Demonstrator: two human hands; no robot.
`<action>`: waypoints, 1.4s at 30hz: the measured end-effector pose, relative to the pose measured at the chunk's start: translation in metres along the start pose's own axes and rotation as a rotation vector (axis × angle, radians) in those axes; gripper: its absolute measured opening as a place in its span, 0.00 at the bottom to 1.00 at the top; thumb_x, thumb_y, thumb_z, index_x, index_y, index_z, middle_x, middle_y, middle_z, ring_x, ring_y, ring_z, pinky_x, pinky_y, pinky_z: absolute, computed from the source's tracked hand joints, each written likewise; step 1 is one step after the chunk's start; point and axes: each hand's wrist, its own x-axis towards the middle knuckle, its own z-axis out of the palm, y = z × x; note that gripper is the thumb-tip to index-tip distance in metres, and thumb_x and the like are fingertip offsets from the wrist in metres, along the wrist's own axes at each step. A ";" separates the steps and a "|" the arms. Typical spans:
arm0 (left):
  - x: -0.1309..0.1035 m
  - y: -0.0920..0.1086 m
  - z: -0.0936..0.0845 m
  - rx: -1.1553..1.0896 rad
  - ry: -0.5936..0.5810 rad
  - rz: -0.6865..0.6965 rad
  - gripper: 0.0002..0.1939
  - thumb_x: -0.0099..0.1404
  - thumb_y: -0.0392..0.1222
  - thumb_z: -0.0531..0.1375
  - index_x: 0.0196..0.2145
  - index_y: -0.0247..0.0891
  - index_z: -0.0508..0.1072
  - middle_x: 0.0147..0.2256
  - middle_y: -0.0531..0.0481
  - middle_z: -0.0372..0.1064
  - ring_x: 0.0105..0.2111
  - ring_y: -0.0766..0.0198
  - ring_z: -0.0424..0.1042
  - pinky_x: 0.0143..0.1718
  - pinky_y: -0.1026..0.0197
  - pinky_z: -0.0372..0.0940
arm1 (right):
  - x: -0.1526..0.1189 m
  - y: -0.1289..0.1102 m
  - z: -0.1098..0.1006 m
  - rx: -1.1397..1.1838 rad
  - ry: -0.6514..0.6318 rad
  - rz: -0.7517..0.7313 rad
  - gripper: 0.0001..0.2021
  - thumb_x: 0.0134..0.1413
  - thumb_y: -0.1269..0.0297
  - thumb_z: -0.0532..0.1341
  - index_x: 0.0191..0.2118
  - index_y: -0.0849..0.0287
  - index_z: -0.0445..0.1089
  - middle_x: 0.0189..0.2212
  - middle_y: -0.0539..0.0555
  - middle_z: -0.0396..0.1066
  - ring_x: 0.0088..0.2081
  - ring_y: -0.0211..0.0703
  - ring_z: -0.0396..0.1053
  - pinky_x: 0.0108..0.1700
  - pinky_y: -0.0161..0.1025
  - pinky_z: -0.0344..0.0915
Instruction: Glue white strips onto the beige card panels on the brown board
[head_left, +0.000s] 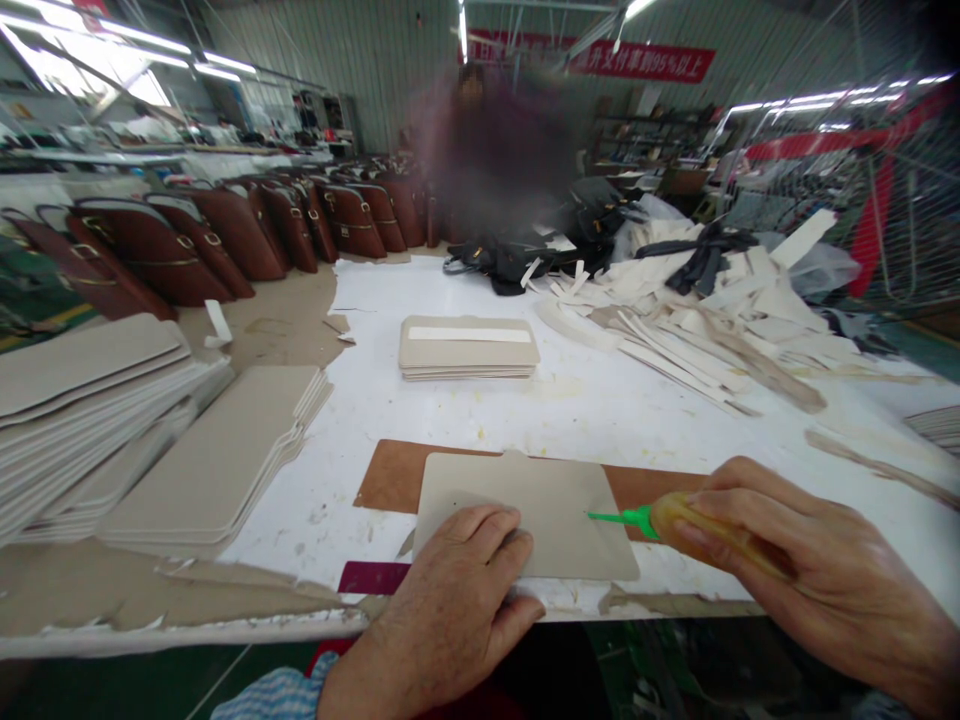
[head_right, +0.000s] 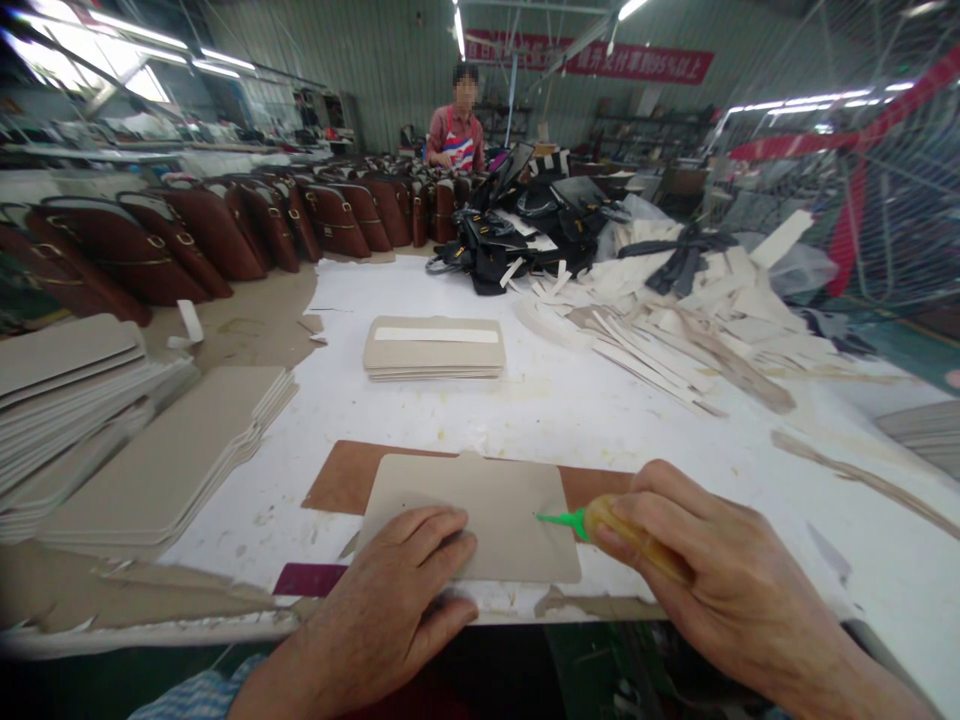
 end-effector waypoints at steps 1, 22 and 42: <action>0.000 0.000 0.000 0.001 -0.001 0.000 0.21 0.70 0.45 0.68 0.57 0.34 0.73 0.60 0.38 0.71 0.60 0.44 0.68 0.63 0.39 0.69 | 0.000 -0.001 0.000 0.006 0.002 -0.002 0.08 0.78 0.58 0.58 0.45 0.49 0.74 0.32 0.49 0.67 0.29 0.38 0.69 0.27 0.37 0.65; 0.000 0.001 0.000 -0.002 -0.005 -0.011 0.21 0.70 0.44 0.68 0.57 0.35 0.73 0.60 0.39 0.71 0.60 0.45 0.68 0.64 0.41 0.68 | 0.005 0.000 0.005 -0.026 0.068 0.009 0.09 0.78 0.58 0.57 0.47 0.50 0.74 0.34 0.50 0.68 0.31 0.39 0.71 0.29 0.38 0.66; -0.018 -0.011 -0.011 -0.223 0.487 0.000 0.09 0.76 0.37 0.60 0.52 0.39 0.73 0.52 0.42 0.75 0.54 0.55 0.73 0.58 0.50 0.71 | 0.012 -0.011 0.016 -0.013 0.234 0.115 0.06 0.74 0.57 0.61 0.42 0.46 0.74 0.35 0.52 0.73 0.30 0.44 0.72 0.27 0.41 0.68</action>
